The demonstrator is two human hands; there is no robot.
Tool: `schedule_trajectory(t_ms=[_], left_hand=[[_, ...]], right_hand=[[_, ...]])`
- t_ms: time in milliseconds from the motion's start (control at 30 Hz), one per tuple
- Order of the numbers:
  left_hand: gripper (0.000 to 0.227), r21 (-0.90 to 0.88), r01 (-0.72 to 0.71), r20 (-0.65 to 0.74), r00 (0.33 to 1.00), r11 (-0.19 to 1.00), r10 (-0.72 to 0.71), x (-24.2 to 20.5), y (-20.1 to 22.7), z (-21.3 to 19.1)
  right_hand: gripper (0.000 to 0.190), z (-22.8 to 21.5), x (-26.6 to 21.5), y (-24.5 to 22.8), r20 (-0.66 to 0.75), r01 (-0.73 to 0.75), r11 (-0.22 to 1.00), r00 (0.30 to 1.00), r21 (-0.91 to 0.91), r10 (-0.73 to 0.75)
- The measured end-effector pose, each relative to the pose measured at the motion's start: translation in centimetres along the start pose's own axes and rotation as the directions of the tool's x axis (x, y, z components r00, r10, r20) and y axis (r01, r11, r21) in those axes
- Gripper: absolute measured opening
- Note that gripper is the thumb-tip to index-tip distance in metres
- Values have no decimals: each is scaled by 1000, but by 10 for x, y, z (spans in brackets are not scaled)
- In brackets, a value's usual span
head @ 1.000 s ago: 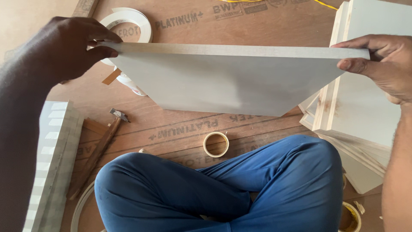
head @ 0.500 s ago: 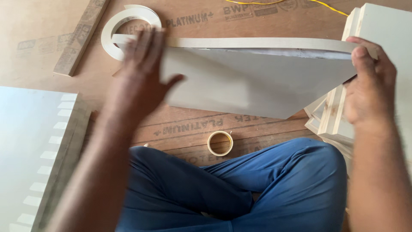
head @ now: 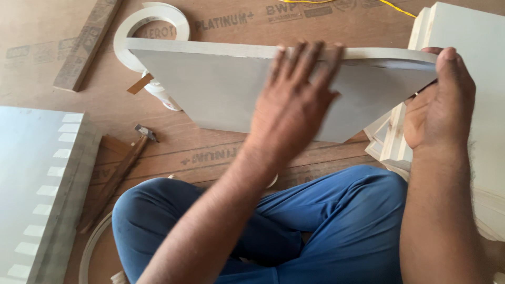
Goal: The person sits on the floor and applies adhesive to the edge of a white panel using a small stick. They then press a thin strip onto the glued edge and smooth it down. Finally, they apply pieces of masking tape along the edge of the panel.
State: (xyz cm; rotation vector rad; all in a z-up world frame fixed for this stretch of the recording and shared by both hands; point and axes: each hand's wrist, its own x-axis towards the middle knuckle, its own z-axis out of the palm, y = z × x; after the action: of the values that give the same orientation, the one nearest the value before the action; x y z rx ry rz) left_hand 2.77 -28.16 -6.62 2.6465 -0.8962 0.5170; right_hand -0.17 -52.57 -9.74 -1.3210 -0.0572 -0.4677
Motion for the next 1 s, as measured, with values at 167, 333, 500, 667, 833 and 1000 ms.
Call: schedule_trajectory(t_ms=[167,333,500,667,833,1000], left_hand=[[40,-123,-51,-152,988,991,33,12,-46,-6],[24,-208,-17,-247,968,978,-36,9,-49,-7],[22,-194,-11,-276,960,981,-44,8,-48,-5],[22,-254,29,-186,979,967,-78,10,-48,-8],[21,-237,-7,-190,981,972,-39,13,-48,-9],[18,-241,-27,-165,986,970,-13,11,-51,-13]], right_hand=[[35,-6,0,1,20,33,998,999,44,-34],[22,0,0,0,13,77,995,997,66,-78],[16,-2,2,3,-4,55,991,998,118,-55],[35,6,-2,-2,-40,170,972,983,-164,-179],[55,49,-28,-4,403,558,273,792,-784,-459],[75,116,-37,1,585,596,22,794,-803,-167]])
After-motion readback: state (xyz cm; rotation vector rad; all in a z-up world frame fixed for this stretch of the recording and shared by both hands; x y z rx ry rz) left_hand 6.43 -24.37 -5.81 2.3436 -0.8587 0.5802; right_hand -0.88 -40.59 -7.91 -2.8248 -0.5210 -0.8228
